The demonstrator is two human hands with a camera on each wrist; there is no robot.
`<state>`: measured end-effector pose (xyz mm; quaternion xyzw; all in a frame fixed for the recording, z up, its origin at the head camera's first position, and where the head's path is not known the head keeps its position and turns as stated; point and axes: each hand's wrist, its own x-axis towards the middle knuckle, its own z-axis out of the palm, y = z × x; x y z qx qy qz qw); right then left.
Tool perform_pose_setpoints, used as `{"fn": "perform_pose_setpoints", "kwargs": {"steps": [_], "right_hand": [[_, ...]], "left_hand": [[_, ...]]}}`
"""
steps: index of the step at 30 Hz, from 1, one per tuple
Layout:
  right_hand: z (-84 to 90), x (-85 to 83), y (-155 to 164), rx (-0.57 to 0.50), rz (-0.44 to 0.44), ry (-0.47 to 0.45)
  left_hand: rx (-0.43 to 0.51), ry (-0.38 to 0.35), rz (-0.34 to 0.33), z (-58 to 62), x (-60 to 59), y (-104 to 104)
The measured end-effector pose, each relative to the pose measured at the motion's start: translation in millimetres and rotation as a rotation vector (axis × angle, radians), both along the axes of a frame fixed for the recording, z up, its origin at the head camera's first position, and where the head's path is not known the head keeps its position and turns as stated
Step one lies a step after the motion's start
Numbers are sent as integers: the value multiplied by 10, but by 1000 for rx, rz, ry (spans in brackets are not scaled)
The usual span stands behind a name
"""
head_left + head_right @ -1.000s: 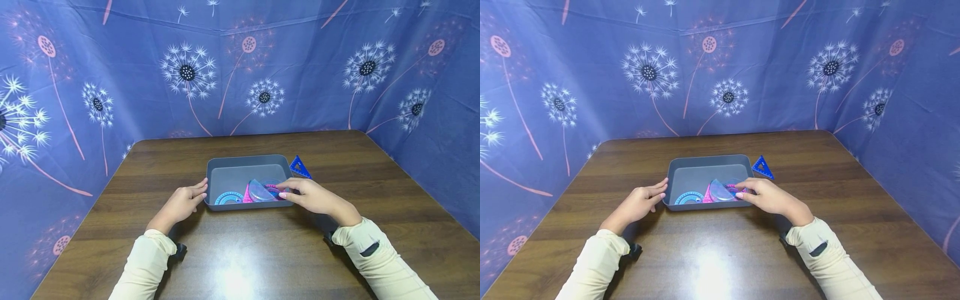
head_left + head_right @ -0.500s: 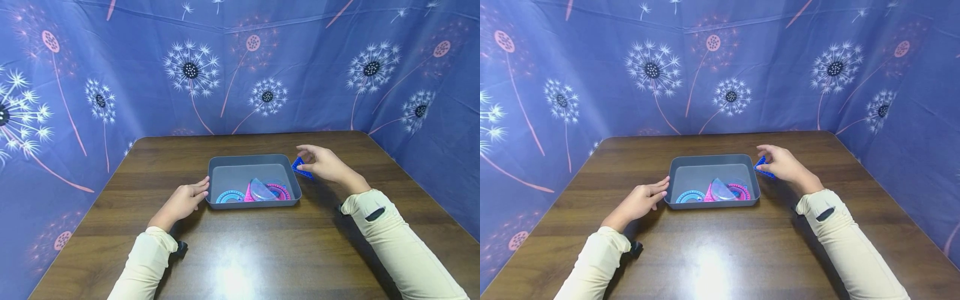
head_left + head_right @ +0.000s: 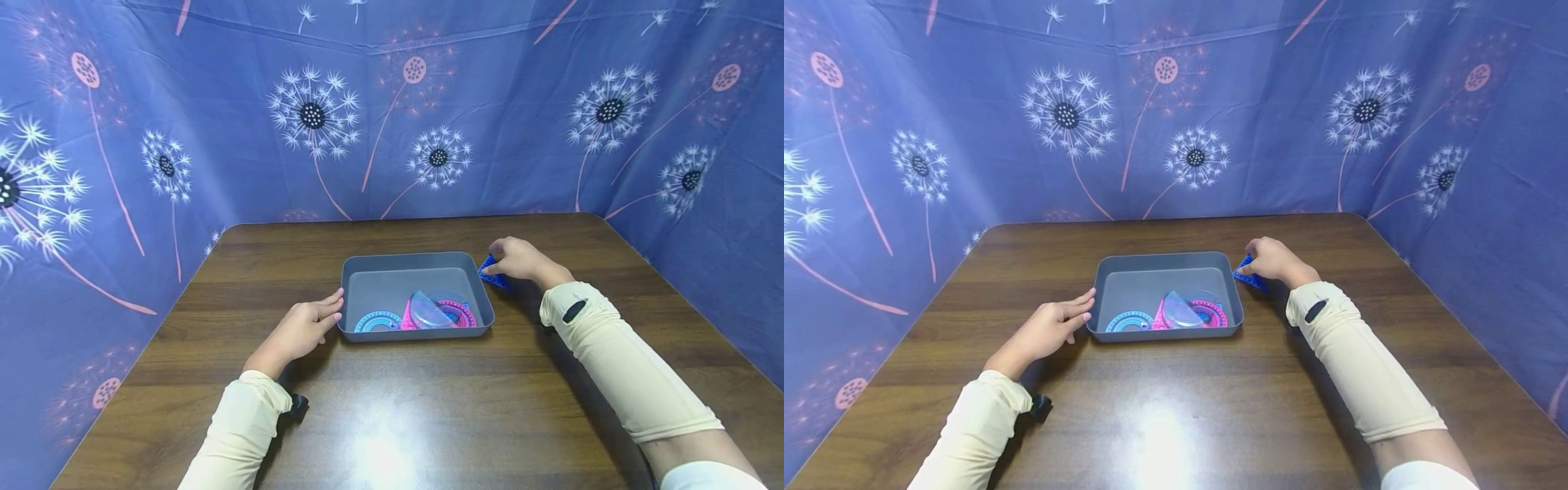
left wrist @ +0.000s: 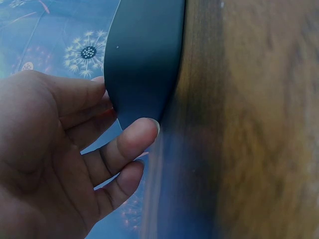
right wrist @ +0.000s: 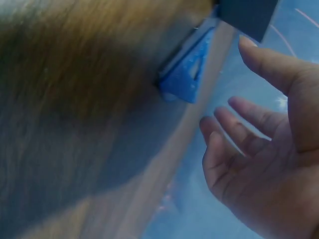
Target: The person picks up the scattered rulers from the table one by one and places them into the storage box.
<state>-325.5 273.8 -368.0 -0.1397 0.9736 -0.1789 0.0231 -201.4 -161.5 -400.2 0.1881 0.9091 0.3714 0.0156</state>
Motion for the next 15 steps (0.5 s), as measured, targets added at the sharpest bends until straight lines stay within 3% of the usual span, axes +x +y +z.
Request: {"fn": "perform_pose_setpoints", "kwargs": {"steps": [8,15], "right_hand": [[-134,-82,-26,37,-49,-55],[-218,-144,-3,53,-51,-50]], "left_hand": [[-5,2,3,2,-3,2],[-8,0,2,1,-9,-7]]}}
